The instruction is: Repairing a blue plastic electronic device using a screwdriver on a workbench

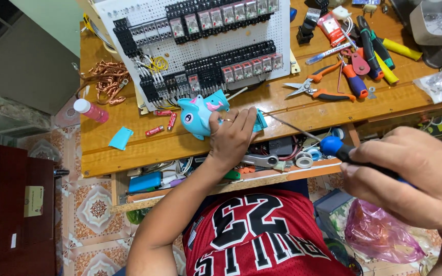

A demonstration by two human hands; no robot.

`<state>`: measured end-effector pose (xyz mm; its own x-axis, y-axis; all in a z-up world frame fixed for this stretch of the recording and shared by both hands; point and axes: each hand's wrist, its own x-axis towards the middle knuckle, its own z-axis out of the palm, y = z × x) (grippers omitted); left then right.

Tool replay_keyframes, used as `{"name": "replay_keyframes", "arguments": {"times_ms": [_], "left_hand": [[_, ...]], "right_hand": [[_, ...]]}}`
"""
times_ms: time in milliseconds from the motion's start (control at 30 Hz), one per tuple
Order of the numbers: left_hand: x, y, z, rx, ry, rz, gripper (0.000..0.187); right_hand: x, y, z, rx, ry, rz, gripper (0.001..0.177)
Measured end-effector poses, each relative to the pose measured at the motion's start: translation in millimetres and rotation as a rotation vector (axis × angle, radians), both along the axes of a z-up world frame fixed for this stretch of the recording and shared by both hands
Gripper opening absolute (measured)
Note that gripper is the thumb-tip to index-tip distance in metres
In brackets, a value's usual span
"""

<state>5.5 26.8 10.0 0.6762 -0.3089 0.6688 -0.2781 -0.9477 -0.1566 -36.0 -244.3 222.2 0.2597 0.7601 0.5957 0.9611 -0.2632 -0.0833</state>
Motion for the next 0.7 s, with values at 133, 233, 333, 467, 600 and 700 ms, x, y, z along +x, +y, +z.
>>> {"name": "replay_keyframes", "arguments": {"times_ms": [133,233,333,467,600,700], "left_hand": [[1.2,0.0,-2.4,-0.017,0.029,-0.003,0.063],[2.1,-0.6,-4.8,-0.034,0.05,-0.011,0.064],[3.8,-0.7,-6.1,-0.026,0.054,0.005,0.071],[9.7,-0.8,-4.2,-0.045,0.123,-0.006,0.068],[17.0,0.5,-12.3,-0.041,0.21,-0.009,0.07],[21.1,3.6,-11.1,-0.041,0.286,-0.025,0.071]], "right_hand": [[8.0,1.7,-8.8,0.017,-0.075,0.071,0.018],[12.8,2.5,-15.0,0.015,-0.095,0.057,0.018],[14.1,5.9,-14.3,0.022,-0.051,0.056,0.015],[14.2,13.1,-10.5,-0.092,-0.046,-0.015,0.016],[22.5,35.9,3.4,-0.179,-0.105,-0.013,0.019],[36.6,57.4,17.3,-0.218,-0.08,-0.024,0.013]]}}
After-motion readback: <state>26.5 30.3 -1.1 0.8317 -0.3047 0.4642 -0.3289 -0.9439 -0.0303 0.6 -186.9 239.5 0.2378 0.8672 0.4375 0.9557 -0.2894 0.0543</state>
